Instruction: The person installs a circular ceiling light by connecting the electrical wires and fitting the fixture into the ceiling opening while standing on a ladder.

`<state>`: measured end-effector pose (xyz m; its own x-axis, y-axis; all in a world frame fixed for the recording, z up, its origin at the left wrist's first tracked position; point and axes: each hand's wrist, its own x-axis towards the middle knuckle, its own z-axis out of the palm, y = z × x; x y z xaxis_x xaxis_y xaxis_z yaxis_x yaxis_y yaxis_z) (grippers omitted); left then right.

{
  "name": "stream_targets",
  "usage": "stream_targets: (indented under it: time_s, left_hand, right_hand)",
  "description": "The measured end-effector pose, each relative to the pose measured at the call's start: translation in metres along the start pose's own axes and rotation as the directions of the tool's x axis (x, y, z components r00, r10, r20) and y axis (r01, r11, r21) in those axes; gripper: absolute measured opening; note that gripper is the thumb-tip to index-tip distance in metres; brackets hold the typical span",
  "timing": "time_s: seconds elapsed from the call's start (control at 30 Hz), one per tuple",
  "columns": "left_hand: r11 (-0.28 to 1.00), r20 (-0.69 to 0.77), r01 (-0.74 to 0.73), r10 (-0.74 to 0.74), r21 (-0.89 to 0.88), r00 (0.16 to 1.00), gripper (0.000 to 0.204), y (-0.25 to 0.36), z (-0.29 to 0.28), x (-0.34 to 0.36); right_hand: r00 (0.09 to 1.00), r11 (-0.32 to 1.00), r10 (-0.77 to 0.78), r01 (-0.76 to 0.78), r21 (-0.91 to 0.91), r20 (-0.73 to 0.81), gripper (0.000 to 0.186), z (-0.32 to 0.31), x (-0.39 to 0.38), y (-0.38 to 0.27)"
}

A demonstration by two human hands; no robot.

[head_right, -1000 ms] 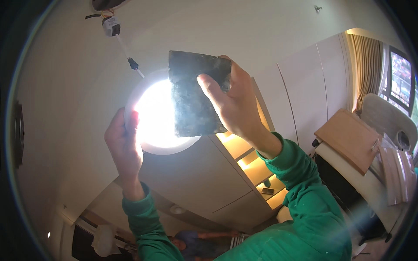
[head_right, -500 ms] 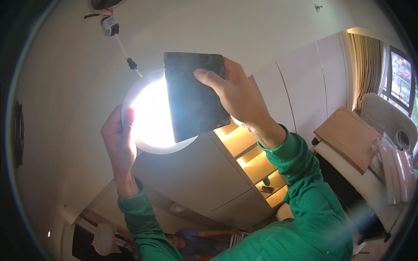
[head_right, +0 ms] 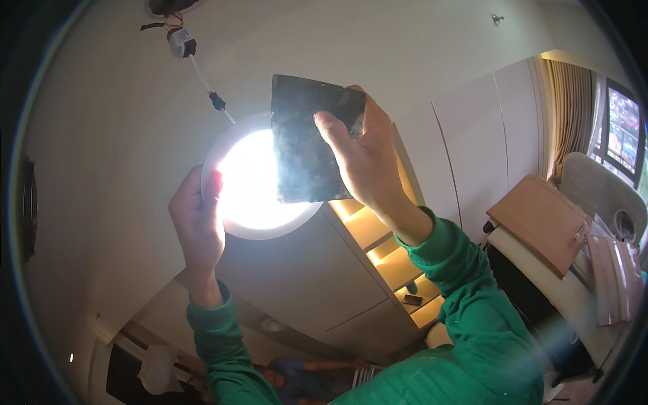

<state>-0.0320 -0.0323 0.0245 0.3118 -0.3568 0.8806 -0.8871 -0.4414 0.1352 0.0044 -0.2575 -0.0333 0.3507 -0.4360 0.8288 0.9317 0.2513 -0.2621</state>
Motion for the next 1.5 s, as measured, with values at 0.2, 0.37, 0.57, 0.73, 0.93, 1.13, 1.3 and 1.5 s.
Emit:
stream_targets:
  time_s: [0.2, 0.37, 0.57, 0.73, 0.93, 1.13, 1.3, 1.5]
  left_hand:
    - [0.999, 0.012, -0.028, 0.028, 0.043, 1.0, 0.023, 0.001, 0.002, 0.002]
    - [0.996, 0.03, -0.043, 0.04, 0.083, 0.999, 0.023, 0.007, -0.003, 0.004]
    - [0.995, 0.032, -0.053, 0.051, 0.09, 0.998, 0.023, 0.005, -0.002, 0.004]
    - [0.998, 0.007, -0.018, 0.018, 0.052, 1.0, 0.023, 0.001, -0.006, 0.002]
    - [0.998, -0.048, 0.059, -0.059, 0.002, 0.997, 0.023, 0.005, -0.004, -0.002]
    - [0.998, 0.008, 0.026, -0.027, 0.054, 1.0, 0.023, 0.003, -0.001, -0.005]
    - [0.993, 0.068, 0.031, -0.039, 0.118, 0.997, 0.021, 0.006, -0.004, -0.003]
    - [0.994, 0.063, 0.016, -0.023, 0.106, 0.998, 0.023, 0.002, -0.004, -0.001]
  right_hand:
    - [0.992, 0.992, 0.123, -0.122, -0.028, 0.03, 0.015, -0.011, 0.007, 0.001]
    - [0.982, 0.978, 0.191, -0.19, 0.086, -0.002, 0.015, -0.002, 0.005, -0.001]
    - [0.983, 0.982, 0.181, -0.179, 0.067, -0.024, 0.02, -0.001, 0.005, 0.004]
    - [0.998, 0.998, 0.056, -0.056, -0.024, -0.005, 0.021, 0.0, 0.007, -0.001]
    - [0.995, 0.995, 0.088, -0.085, 0.061, -0.045, 0.019, -0.001, -0.002, 0.0]
    - [0.998, 0.998, 0.053, -0.053, -0.034, -0.029, 0.021, -0.001, -0.001, 0.003]
    - [0.994, 0.995, 0.099, -0.1, -0.029, -0.038, 0.022, -0.002, 0.004, 0.011]
    - [0.995, 0.994, 0.1, -0.101, -0.033, -0.018, 0.023, -0.002, 0.006, 0.011]
